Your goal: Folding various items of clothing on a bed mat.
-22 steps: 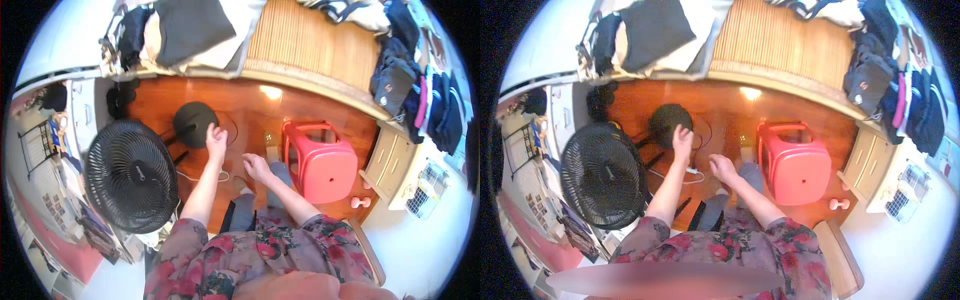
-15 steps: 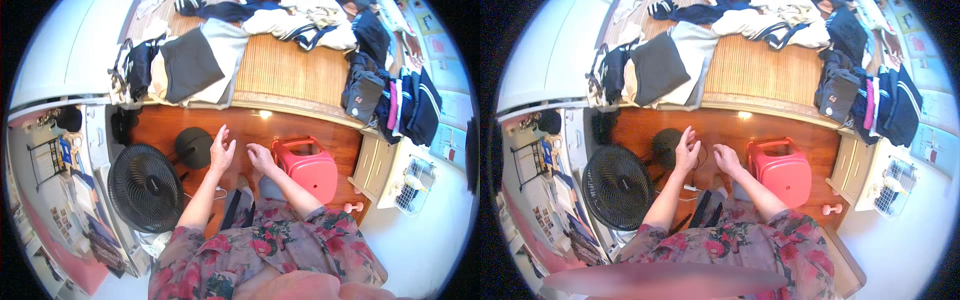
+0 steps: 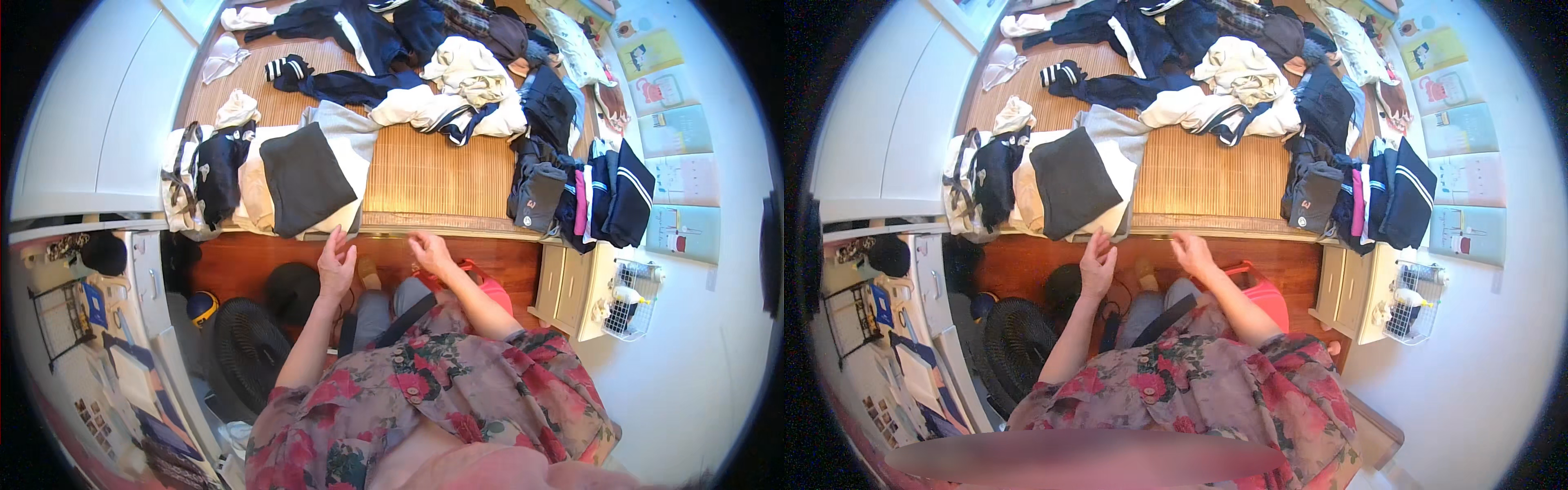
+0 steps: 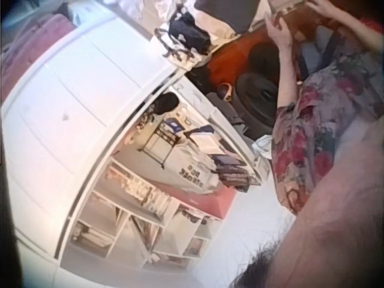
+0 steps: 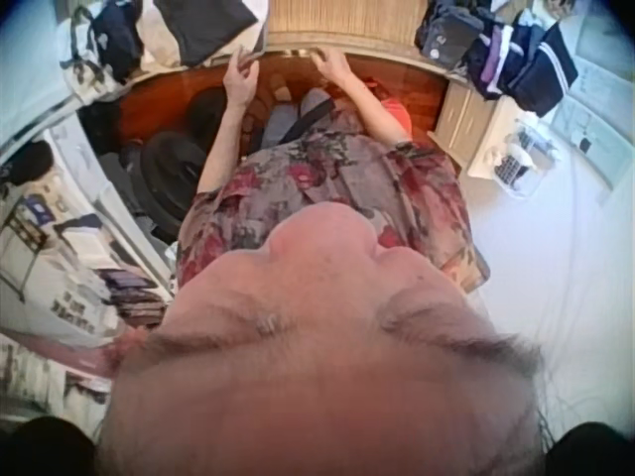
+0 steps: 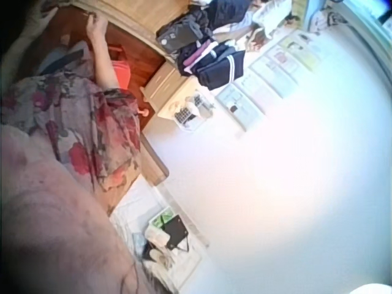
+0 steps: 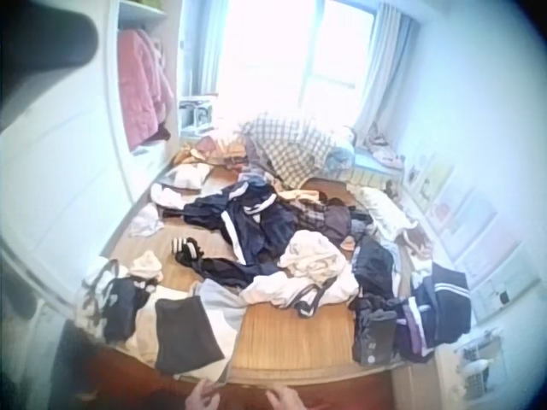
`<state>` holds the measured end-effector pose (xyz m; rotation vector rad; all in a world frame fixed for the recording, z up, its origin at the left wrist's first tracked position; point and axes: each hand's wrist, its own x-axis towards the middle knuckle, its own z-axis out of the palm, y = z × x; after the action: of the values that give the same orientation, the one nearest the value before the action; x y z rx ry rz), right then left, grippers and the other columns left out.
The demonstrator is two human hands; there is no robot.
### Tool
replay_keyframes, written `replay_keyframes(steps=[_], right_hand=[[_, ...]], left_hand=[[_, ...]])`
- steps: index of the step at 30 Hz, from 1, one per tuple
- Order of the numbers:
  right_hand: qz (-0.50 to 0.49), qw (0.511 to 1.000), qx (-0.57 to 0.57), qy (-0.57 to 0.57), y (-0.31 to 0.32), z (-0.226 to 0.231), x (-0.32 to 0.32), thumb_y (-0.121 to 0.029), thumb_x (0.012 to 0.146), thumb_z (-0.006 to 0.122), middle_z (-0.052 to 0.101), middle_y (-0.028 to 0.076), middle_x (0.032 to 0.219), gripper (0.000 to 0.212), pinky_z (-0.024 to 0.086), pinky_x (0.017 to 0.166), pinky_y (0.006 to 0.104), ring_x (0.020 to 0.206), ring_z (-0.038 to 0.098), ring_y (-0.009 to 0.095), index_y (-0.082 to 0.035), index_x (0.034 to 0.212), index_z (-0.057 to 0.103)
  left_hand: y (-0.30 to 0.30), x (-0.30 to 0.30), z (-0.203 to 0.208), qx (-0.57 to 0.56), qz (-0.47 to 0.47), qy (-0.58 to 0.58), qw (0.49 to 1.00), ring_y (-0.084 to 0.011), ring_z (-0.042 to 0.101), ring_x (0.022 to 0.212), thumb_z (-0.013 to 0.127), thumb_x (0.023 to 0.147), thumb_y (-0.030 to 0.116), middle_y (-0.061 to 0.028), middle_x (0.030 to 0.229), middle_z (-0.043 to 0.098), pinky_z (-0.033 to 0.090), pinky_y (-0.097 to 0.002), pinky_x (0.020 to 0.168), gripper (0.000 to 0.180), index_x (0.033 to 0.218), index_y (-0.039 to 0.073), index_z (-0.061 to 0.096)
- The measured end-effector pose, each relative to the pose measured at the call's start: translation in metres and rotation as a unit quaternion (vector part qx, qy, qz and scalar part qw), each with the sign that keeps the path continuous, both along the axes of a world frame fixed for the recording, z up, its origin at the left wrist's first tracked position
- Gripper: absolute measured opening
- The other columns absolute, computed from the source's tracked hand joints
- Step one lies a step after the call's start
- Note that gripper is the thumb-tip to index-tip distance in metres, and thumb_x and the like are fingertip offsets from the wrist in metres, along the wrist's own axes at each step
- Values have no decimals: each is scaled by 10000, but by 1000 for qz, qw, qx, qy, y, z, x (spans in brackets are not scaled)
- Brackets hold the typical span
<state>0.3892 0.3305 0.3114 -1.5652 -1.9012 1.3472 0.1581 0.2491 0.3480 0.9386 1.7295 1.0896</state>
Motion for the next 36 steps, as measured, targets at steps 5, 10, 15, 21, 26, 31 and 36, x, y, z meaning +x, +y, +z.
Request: replay_keyframes(steps=[5, 10, 15, 21, 26, 31, 36], right_hand=[[-26, 999, 21, 17, 59, -4, 24, -139, 888, 583, 671, 149, 784, 199, 503, 623, 329, 709, 659, 212, -18, 1032, 649], [-54, 997, 40, 38, 121, 17, 46, -118, 898, 594, 649, 65, 787, 212, 511, 552, 263, 613, 633, 129, 13, 1061, 626], [-52, 997, 53, 8, 157, -2, 97, -118, 878, 616, 641, 67, 812, 257, 513, 542, 263, 614, 634, 130, 5, 1104, 607], [-34, 998, 38, -42, 205, -47, 157, -124, 867, 614, 648, 95, 859, 271, 513, 560, 268, 610, 636, 136, 4, 1105, 610], [46, 996, 29, -74, 217, -40, 187, -201, 826, 626, 672, 175, 881, 242, 513, 749, 398, 845, 650, 324, -31, 996, 655], [113, 956, -64, -264, 187, -76, 295, -206, 830, 549, 647, 235, 923, 240, 498, 787, 483, 903, 616, 409, 0, 868, 664], [119, 870, -246, -410, 81, -142, 335, -309, 843, 566, 640, 271, 999, 355, 499, 866, 464, 956, 628, 397, -6, 993, 672]], left_hand=[[39, -18, 7, 19, -2, -12, 1000, -248, 555, 1153, 588, 890, 67, -183, 1270, 545, 489, -342, 913, 514, 1372, 37, 411], [72, -17, 24, 60, -20, -18, 998, -199, 576, 1110, 574, 904, 52, -155, 1218, 585, 487, -309, 912, 414, 1304, 0, 480], [82, -1, 18, 15, 3, -13, 1000, -173, 616, 1028, 565, 911, 46, -124, 1138, 629, 492, -287, 895, 353, 1258, -4, 523], [109, 60, -6, -15, -31, -14, 999, -154, 615, 1024, 569, 908, 41, -119, 1129, 638, 494, -271, 870, 347, 1248, -12, 527], [141, 135, -10, -40, -16, -33, 999, -146, 612, 1025, 574, 903, 25, -111, 1125, 641, 498, -265, 859, 339, 1236, -22, 532], [176, 181, -13, -59, -78, -72, 993, -154, 614, 1025, 576, 900, 32, -113, 1122, 639, 498, -275, 873, 328, 1222, -19, 544], [217, 183, -46, -28, -170, -10, 985, -189, 637, 991, 605, 875, 46, -123, 1117, 643, 515, -294, 849, 343, 1211, 0, 555]])
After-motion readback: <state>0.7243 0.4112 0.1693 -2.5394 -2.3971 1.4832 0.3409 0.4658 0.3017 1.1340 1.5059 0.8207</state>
